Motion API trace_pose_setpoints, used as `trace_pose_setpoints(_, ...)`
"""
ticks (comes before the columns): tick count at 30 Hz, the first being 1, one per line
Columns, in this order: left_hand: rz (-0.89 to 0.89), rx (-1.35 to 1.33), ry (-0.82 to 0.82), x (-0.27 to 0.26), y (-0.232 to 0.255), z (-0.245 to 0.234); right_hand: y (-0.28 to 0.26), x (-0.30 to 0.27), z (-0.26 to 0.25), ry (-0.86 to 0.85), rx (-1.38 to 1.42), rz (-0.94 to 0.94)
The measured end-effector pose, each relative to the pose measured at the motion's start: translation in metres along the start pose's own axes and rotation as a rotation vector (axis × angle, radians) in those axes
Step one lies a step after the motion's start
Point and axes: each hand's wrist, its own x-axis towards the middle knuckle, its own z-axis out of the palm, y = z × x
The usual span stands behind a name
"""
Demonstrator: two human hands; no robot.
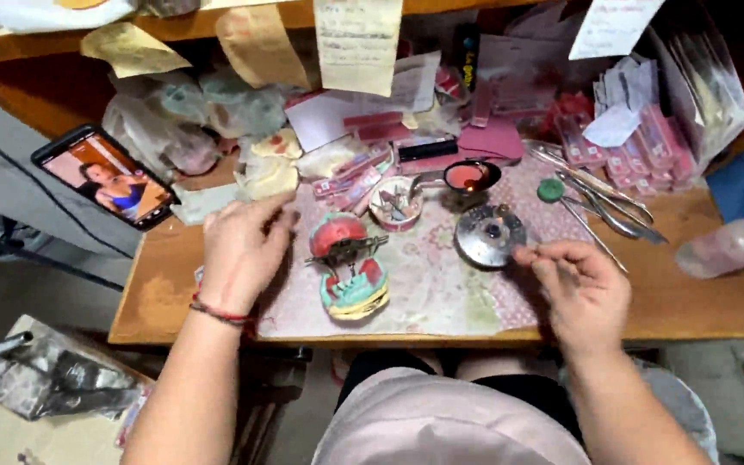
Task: Shaping the gum area on a dental mold using a carving tool and pink wax.
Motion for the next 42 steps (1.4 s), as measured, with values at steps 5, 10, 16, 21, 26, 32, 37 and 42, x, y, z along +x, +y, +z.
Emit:
trace_pose_setpoints(5, 0.282, -1.037, -0.338, 0.010, 0.011, 0.007, 0.029, 0.007, 0.006, 0.165, 0.187, 0.028)
trace_pose_setpoints(10, 0.243, -1.235, -0.510, 0.018, 0.016, 0.036, 0.032, 0.010, -0.002, 0.181, 0.345, 0.102)
trace_pose_setpoints(16, 0.265, -1.092, -0.409, 0.018, 0.003, 0.063, 0.035, 0.008, -0.002, 0.169, 0.348, 0.111)
trace_pose_setpoints(21, 0.109, -1.170, -0.178, -0.010, 0.022, 0.063, 0.036, 0.010, 0.001, 0.178, 0.352, 0.097)
trace_pose_setpoints(26, -0.079, -1.396, -0.129, -0.031, 0.060, 0.078, 0.035, 0.010, 0.004, 0.206, 0.331, 0.093)
trace_pose_setpoints(32, -0.092, -1.469, -0.235, -0.043, 0.098, 0.080, 0.026, 0.007, 0.009, 0.247, 0.331, 0.143)
trace_pose_setpoints(37, -0.065, -1.332, -0.323, -0.041, 0.104, 0.064, 0.020, 0.007, 0.011, 0.262, 0.317, 0.192)
trace_pose_setpoints(42, -0.143, -1.290, -0.390, -0.042, 0.101, 0.061, 0.023, 0.006, 0.009, 0.271, 0.265, 0.196)
